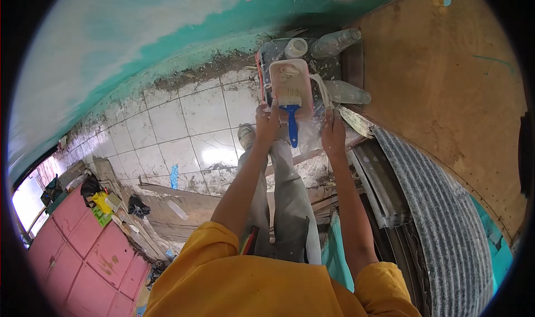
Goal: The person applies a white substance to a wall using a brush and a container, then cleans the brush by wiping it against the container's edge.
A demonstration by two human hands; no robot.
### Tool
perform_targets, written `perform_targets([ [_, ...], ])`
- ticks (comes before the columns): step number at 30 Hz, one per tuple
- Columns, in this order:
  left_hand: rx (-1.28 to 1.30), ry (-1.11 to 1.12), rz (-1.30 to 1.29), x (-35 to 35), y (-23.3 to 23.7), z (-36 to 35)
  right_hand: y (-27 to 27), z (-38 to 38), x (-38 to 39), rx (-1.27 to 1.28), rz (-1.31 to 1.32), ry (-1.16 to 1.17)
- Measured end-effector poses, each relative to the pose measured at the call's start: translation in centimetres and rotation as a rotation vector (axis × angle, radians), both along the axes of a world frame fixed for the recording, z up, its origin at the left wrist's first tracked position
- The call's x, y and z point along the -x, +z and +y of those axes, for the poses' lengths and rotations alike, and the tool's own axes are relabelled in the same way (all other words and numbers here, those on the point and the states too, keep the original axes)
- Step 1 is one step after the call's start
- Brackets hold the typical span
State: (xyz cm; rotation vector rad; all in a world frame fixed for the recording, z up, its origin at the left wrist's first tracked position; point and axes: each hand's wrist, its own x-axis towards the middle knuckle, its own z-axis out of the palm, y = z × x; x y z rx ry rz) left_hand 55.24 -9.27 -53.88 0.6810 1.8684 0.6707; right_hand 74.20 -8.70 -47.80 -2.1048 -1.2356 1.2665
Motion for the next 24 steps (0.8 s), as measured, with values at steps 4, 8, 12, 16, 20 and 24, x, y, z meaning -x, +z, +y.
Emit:
perform_targets([
  [4,0.015,0.007,-0.260,-0.9,-1.6,0.4,-2.7,0.7,0.8,-0.183,-0.162,0.001],
  [8,0.039,-0.081,-0.179,-1.4,-2.9,0.9,-4.4,0.7,1.5,-0.216,-0.161,-0.043],
  [12,-0.066,-0.088,-0.200,-1.2,-1.9,0.9,-5.9,0.4,1.9,-0.219,-0.121,-0.064],
  [16,0.038,-0.134,-0.136,-1.2,-0.6,1.0,-7.6,-0.3,1.3,-0.112,0.026,-0.106],
  [20,0.034,-0.149,-0.032,-0.8,-1.9,0.8,-8.8,-1.2,1.2,-0.093,0.184,-0.212],
  [24,0.012,-0.214,0.028,-0.3,-3.4,0.4,-10.8,-1.6,1.4,-0.317,0.033,-0.096],
])
